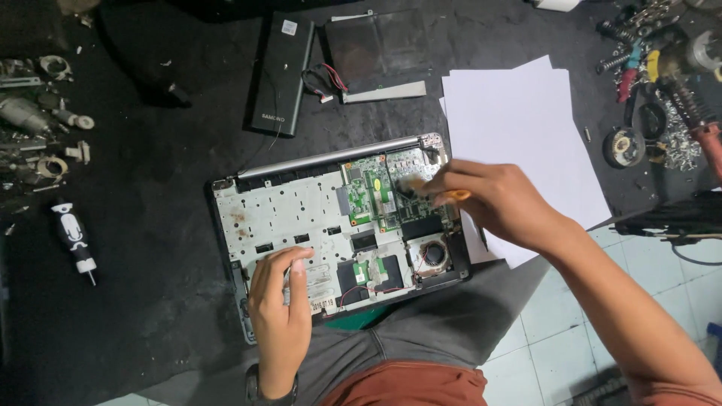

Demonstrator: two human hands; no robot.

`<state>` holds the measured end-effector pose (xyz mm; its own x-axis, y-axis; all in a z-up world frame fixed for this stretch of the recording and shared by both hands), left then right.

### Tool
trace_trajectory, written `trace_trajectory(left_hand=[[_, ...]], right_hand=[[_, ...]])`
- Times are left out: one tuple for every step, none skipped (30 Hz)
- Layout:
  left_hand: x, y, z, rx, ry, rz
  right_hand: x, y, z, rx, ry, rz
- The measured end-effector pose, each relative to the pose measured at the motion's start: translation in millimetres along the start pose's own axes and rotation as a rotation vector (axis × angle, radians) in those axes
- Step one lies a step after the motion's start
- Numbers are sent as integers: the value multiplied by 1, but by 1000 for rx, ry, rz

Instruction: Cleaning and inspecting the internal components of a laptop motherboard using a brush and a spudger.

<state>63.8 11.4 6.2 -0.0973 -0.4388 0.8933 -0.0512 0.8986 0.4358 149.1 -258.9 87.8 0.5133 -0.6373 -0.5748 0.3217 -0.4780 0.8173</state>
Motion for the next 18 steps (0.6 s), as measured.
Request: trace_trajectory(left_hand=[[-1, 0, 0, 0, 3, -5], [0, 0, 0, 2, 5, -5], [0, 0, -1, 0, 2, 1], [1, 0, -1, -3, 0, 6], [1, 0, 0, -2, 1, 5], [1, 0, -1, 0, -1, 7], [1, 0, -1, 3, -3, 8], [1, 0, -1, 5, -3, 8], [2, 0, -2, 8, -8, 9], [2, 0, -2, 9, -13, 10], [3, 1, -1, 10, -12, 9], [4, 1, -2, 12, -10, 9], [4, 1, -2, 14, -9, 8], [3, 1, -2, 14, -7, 8], [2, 1, -2, 9, -6, 6], [1, 0, -1, 4, -6, 3], [2, 1, -1, 5, -4, 2], [1, 1, -1, 9, -4, 4]], right_hand=[[1, -2, -1, -18, -5, 9], [1, -1, 0, -20, -3, 9], [3, 0, 0, -8, -20, 26], [5, 2, 1, 5, -38, 42], [4, 1, -1, 4, -37, 41], [3, 1, -3, -9, -37, 18], [2, 0, -5, -21, -36, -4], [1, 0, -4, -22, -34, -4], [-1, 3, -4, 11, -12, 38], [-3, 6, -3, 43, 9, 80], [-3, 4, -4, 42, 10, 79], [-2, 1, -6, 23, 13, 70], [-1, -1, -7, 4, 15, 61], [-2, -1, -6, 3, 16, 60], [-1, 1, -5, 23, -9, 96], [0, 3, -4, 43, -33, 132], [0, 3, -6, 42, -32, 131], [3, 0, -7, 5, -55, 69]])
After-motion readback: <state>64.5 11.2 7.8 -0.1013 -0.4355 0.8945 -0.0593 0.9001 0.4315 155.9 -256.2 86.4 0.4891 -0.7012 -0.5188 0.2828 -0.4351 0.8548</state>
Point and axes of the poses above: each hand's wrist, its own z-axis away from the middle knuckle, its own y-axis out of the back of the hand, x = y × z, the point moved 7 cm from there along -z, towards the middle knuckle, and after that the axes turned 4 degrees about z, right-handed, at the moved point
